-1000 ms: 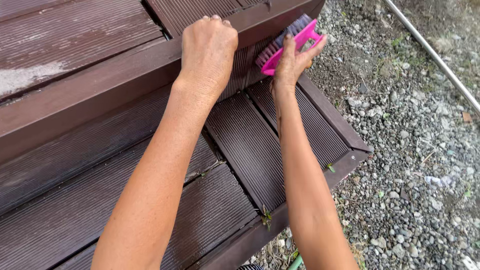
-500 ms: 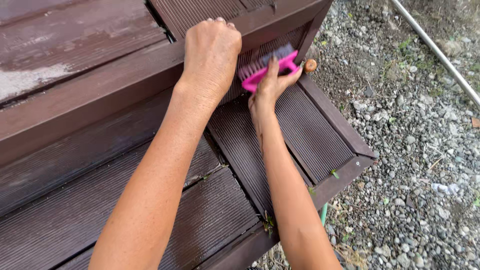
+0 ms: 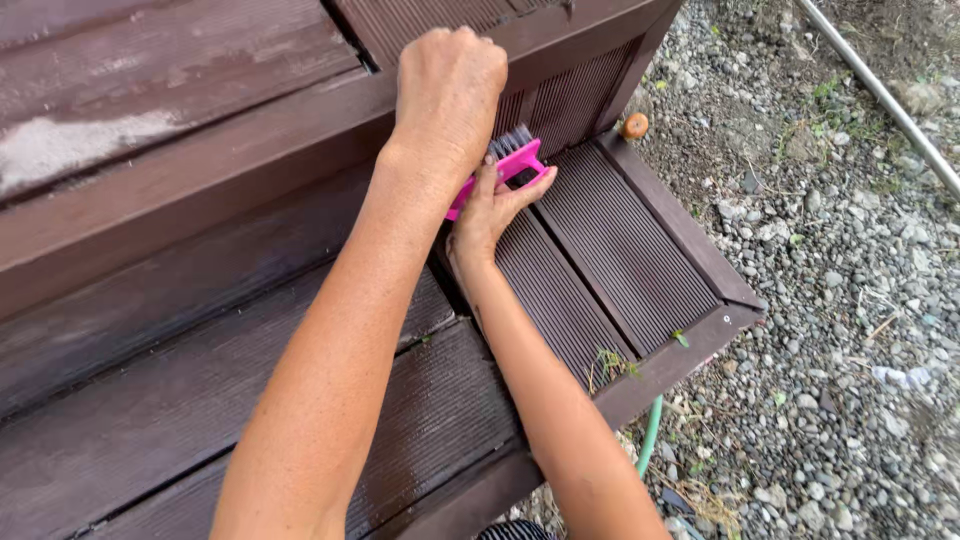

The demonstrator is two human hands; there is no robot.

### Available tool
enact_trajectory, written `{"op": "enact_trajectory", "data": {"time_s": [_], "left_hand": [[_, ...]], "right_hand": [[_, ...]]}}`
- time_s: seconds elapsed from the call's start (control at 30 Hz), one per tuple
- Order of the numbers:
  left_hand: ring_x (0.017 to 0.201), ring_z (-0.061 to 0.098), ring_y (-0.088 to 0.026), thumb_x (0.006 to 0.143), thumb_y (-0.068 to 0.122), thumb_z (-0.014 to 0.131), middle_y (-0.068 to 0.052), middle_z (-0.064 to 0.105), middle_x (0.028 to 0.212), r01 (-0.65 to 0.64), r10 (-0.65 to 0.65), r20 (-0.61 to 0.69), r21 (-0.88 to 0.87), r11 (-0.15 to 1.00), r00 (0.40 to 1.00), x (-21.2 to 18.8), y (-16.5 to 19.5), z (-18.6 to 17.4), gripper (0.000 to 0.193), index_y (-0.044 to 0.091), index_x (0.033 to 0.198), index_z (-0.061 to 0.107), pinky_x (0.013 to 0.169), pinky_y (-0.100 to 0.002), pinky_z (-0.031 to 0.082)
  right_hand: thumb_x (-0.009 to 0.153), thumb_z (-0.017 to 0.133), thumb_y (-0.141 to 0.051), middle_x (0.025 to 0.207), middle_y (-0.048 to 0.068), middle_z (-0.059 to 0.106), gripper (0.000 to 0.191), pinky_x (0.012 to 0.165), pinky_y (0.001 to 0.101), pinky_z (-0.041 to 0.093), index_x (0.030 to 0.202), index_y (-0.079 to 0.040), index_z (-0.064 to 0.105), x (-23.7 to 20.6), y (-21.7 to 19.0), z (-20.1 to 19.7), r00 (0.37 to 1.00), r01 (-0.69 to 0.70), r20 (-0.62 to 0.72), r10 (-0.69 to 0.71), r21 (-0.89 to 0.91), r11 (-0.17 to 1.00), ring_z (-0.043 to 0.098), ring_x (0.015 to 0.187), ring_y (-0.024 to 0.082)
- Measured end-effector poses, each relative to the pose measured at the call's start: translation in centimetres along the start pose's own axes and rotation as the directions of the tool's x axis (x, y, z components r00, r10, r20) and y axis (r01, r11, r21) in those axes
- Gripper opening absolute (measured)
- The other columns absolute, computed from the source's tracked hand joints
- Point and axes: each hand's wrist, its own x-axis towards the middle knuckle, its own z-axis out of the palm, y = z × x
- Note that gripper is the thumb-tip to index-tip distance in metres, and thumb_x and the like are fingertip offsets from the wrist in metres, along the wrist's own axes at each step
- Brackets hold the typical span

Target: The person scrubs the surface of brown composite stairs using a pink handheld brush. They move the brush back and forth along the grooves of the stair treads and risers, working methodically from one section to the next.

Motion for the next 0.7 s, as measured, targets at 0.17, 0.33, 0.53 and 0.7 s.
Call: {"op": "enact_trajectory", "data": {"time_s": [0.17,0.33,0.53,0.7], "left_hand": [[0.061,0.074,-0.021,0.063,0.015,0.084,-0.009,0.072,0.062,0.007,-0.009,-0.029,-0.056,0.998,1.0,0.4,0.1,0.1,0.009,0.012,0.067,0.077,0.052,-0.034,0.062],[0.063,0.074,-0.026,0.066,0.014,0.081,-0.013,0.071,0.064,0.031,-0.036,-0.022,-0.19,0.981,0.999,0.3,-0.5,0.5,0.006,0.01,0.068,0.076,0.053,-0.037,0.061],[0.077,0.074,-0.031,0.075,0.01,0.074,-0.017,0.073,0.077,0.025,-0.04,-0.063,-0.219,0.975,0.997,-0.2,-0.3,0.7,0.005,0.006,0.075,0.077,0.063,-0.042,0.061],[0.102,0.072,-0.03,0.08,0.005,0.07,-0.019,0.074,0.103,0.025,-0.056,-0.131,-0.225,0.974,0.99,-2.1,-0.2,-0.1,0.028,-0.005,0.106,0.075,0.088,-0.039,0.058]], "right_hand": [[0.096,0.074,-0.02,0.125,0.005,0.048,0.113,0.093,0.0419,0.054,0.162,-0.023,-0.018,0.8,-1.3,0.3,0.999,-0.009,-0.034,0.003,-0.17,0.985,0.059,0.103,0.013],[0.097,0.067,-0.022,0.099,0.013,0.059,0.11,0.082,0.0357,0.057,0.166,-0.02,-0.019,-0.7,-1.0,2.5,0.967,0.254,0.071,-0.246,-0.153,0.955,0.061,0.086,0.016],[0.094,0.071,-0.016,0.107,0.011,0.055,0.105,0.067,0.0345,0.052,0.164,-0.017,-0.008,1.0,-4.2,0.8,1.0,0.02,0.024,-0.014,-0.284,0.958,0.053,0.08,0.016],[0.102,0.071,-0.011,0.131,0.019,0.056,0.102,0.087,0.0362,0.056,0.171,-0.016,-0.003,3.0,-6.2,1.1,0.837,0.547,0.235,-0.495,-0.338,0.766,0.057,0.093,0.019]]}}
